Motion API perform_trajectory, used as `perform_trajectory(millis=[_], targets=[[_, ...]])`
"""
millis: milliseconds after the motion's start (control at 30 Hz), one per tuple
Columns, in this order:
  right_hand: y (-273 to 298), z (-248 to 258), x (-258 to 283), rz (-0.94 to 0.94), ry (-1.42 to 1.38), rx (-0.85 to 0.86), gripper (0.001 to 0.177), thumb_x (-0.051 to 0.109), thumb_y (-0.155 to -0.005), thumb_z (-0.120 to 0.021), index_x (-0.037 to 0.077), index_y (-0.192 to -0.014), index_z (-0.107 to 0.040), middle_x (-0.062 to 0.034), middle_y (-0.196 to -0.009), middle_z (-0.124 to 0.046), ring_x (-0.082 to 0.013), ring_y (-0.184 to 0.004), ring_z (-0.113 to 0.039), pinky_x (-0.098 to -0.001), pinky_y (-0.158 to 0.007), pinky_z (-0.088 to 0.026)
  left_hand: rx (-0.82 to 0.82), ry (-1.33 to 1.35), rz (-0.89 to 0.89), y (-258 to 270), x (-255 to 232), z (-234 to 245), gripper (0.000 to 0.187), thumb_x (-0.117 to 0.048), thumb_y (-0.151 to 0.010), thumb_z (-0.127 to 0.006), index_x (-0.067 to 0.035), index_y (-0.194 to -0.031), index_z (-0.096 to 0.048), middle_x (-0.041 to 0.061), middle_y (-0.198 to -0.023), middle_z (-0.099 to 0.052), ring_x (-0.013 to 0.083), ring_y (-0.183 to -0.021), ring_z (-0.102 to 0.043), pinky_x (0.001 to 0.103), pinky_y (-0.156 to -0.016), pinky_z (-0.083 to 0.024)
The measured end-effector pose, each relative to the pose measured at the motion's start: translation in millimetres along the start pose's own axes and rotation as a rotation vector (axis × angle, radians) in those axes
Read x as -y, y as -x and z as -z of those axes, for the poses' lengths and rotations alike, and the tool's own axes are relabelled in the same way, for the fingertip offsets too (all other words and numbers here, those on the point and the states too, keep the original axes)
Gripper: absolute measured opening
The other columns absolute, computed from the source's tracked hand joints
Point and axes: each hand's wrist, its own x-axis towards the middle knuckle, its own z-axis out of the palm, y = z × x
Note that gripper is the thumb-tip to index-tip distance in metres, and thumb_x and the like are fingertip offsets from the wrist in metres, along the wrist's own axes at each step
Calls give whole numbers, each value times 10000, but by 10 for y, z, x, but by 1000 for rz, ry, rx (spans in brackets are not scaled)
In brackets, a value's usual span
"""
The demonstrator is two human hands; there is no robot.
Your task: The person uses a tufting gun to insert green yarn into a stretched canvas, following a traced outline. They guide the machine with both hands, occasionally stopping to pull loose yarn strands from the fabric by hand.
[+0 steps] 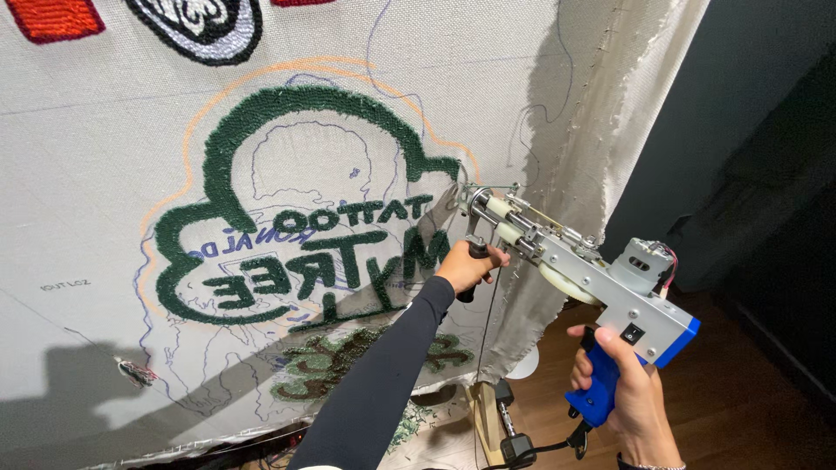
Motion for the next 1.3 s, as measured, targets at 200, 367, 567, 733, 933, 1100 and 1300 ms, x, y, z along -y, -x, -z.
perform_trajectory(millis=[200, 367, 567, 733, 933, 1100, 1300], targets=[[-66, -18, -8, -5, -1, 22, 486, 358, -915, -608, -88, -1104, -648, -81, -614, -509, -173, -511, -488, -346, -512, -423, 11, -22, -13, -47, 51, 42, 237, -260, -870, -752, -32, -918, -798, 11, -896, -784, 91, -596, -658, 258, -524, -497], [-112, -61, -6, -20, -12, 30, 483, 357, -909, -613, -87, -1096, -647, -81, -614, -509, -174, -511, -491, -346, -512, -424, 1, -30, -7, -72, 69, 84, 227, -245, -876, -759, -29, -930, -803, 46, -876, -774, 99, -591, -659, 261, -524, -489], [-151, -205, 33, -33, 1, 9, 464, 349, -904, -625, -74, -1092, -652, -73, -625, -507, -166, -521, -490, -339, -520, -427, -19, 13, 12, -212, 133, 131, 278, -281, -885, -763, -16, -968, -790, 30, -881, -780, 91, -578, -649, 255, -516, -488], [-145, -415, 25, -25, 13, -41, 452, 341, -902, -631, -70, -1089, -651, -84, -626, -515, -178, -514, -497, -343, -517, -444, -35, 64, 71, -342, 159, 232, 343, -310, -891, -776, 16, -997, -777, 45, -859, -774, 95, -539, -586, 265, -513, -507], [-205, -617, -62, -11, -41, -54, 424, 307, -919, -619, -81, -1087, -643, -95, -622, -521, -182, -503, -502, -352, -493, -452, -91, 37, 119, -481, 198, 391, 404, -326, -835, -807, 0, -1069, -757, 44, -842, -768, 107, -516, -556, 299, -483, -494], [-270, -673, -108, -9, -65, -45, 358, 300, -930, -628, -50, -1009, -632, -98, -616, -520, -192, -495, -508, -343, -486, -440, -119, -8, 111, -585, 225, 440, 451, -319, -824, -818, 24, -1108, -750, 67, -828, -743, 139, -484, -561, 317, -474, -490], [-344, -675, -99, -14, 10, -81, 309, 270, -908, -656, -34, -946, -627, -104, -602, -522, -197, -497, -518, -357, -481, -453, -158, -63, 157, -640, 209, 425, 483, -356, -881, -821, 39, -1152, -763, 156, -822, -718, 141, -486, -559, 292, -493, -475]])
